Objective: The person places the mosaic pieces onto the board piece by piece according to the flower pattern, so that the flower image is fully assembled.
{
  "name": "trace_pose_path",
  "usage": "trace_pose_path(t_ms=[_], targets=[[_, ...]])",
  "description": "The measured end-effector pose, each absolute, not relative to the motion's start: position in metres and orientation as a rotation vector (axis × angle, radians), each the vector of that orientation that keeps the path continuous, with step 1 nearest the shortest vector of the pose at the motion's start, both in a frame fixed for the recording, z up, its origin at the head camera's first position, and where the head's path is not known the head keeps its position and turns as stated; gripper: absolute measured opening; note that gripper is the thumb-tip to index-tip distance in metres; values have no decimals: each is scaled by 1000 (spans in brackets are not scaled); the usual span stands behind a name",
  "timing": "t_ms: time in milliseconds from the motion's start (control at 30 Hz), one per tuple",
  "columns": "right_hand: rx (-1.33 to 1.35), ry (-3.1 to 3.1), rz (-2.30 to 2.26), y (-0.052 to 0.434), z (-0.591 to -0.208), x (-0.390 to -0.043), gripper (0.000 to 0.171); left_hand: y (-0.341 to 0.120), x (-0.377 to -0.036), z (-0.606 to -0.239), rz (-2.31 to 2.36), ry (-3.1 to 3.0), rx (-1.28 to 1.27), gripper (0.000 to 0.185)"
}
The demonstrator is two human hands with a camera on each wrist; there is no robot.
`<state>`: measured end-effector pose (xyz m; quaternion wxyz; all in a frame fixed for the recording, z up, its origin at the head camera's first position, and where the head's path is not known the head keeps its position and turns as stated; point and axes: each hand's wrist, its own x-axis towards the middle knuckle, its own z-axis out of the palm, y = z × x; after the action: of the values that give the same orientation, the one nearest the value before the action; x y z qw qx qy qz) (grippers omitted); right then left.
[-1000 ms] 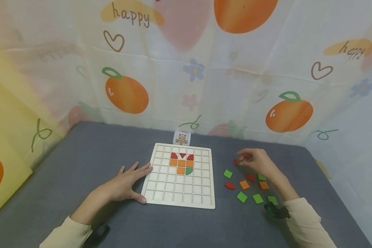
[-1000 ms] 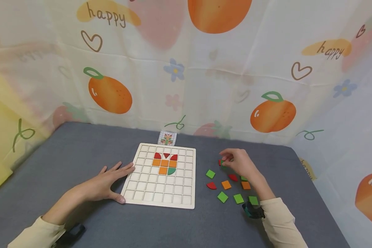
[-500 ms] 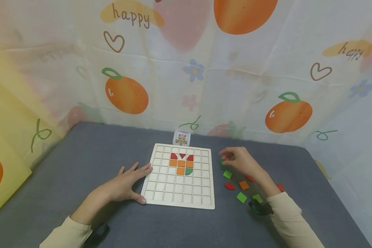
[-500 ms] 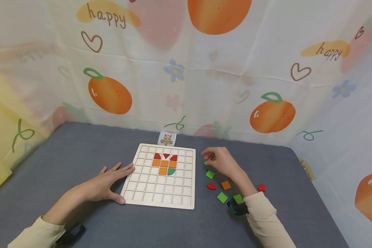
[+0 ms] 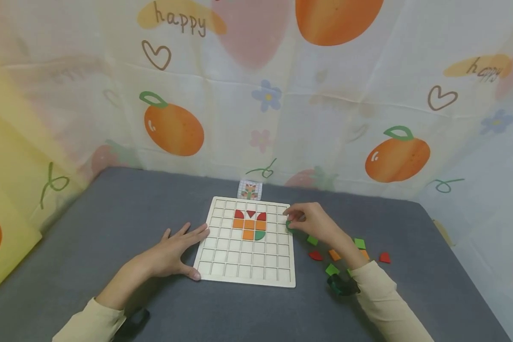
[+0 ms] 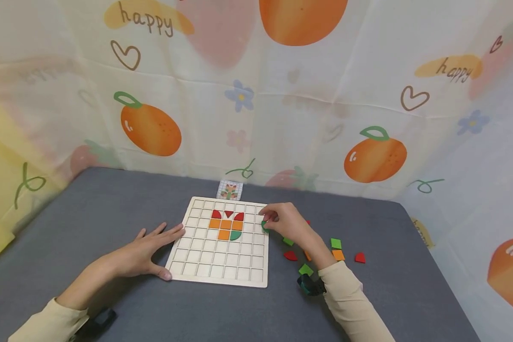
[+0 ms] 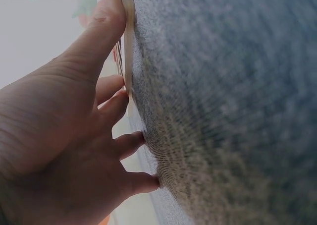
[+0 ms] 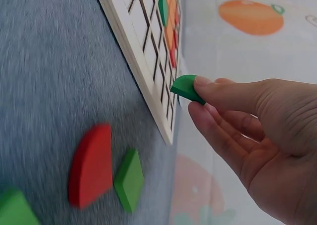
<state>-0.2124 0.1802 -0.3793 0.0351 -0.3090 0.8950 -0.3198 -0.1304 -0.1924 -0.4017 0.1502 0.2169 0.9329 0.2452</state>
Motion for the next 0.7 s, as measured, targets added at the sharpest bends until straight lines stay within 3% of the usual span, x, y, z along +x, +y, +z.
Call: trace_pose_path(t_ms=[700], targets=[[-1138, 2595, -1040, 120, -383, -215, 26, -192, -131, -402, 697, 2688, 614, 111]])
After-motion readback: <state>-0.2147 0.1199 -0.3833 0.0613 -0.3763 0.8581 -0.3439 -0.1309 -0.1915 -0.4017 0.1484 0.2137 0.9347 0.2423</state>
